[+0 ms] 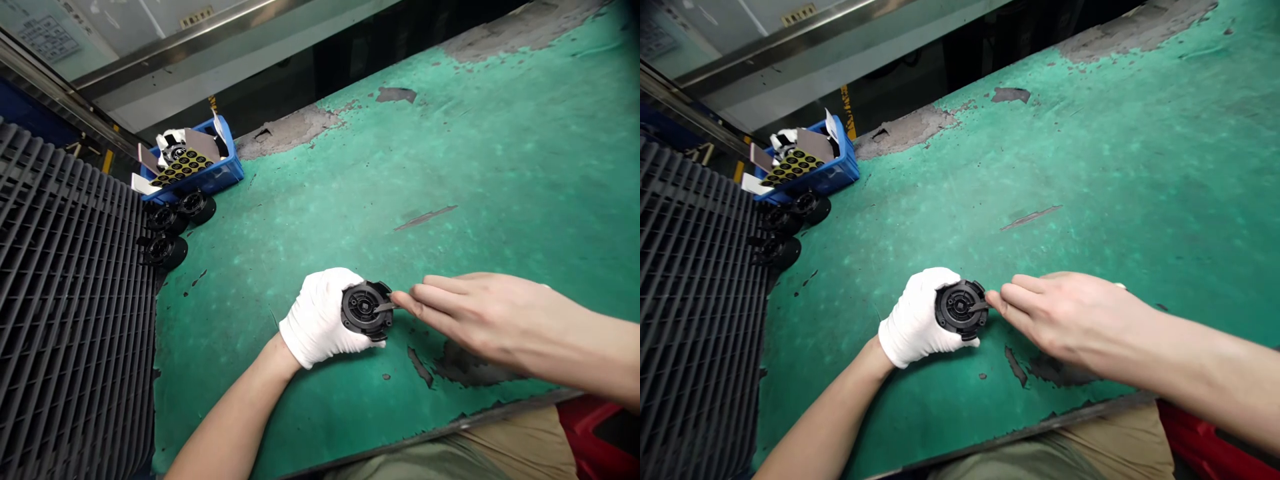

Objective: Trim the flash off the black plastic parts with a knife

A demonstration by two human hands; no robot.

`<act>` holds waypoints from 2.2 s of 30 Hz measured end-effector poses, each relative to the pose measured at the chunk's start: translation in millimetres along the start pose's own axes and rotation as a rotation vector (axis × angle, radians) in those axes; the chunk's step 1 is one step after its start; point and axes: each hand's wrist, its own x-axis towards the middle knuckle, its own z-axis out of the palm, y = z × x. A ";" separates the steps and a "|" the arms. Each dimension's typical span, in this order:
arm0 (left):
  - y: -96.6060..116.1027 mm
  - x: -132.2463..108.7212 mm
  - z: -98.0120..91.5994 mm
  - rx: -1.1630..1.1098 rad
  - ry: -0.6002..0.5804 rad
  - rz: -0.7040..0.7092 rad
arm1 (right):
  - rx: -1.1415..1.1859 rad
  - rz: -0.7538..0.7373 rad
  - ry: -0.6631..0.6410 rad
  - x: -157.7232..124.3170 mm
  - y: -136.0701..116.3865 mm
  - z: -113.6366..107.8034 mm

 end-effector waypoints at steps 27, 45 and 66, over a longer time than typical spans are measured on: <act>4.7 1.4 -2.7 0.024 0.009 0.014 | 0.059 -0.009 -0.043 -3.0 11.6 1.1; 2.4 1.8 -2.6 -0.022 0.037 0.007 | 0.017 0.185 0.055 -5.2 -31.4 4.7; 5.9 3.3 -4.3 -0.028 0.020 0.014 | 0.201 0.158 0.090 -9.5 -4.8 12.3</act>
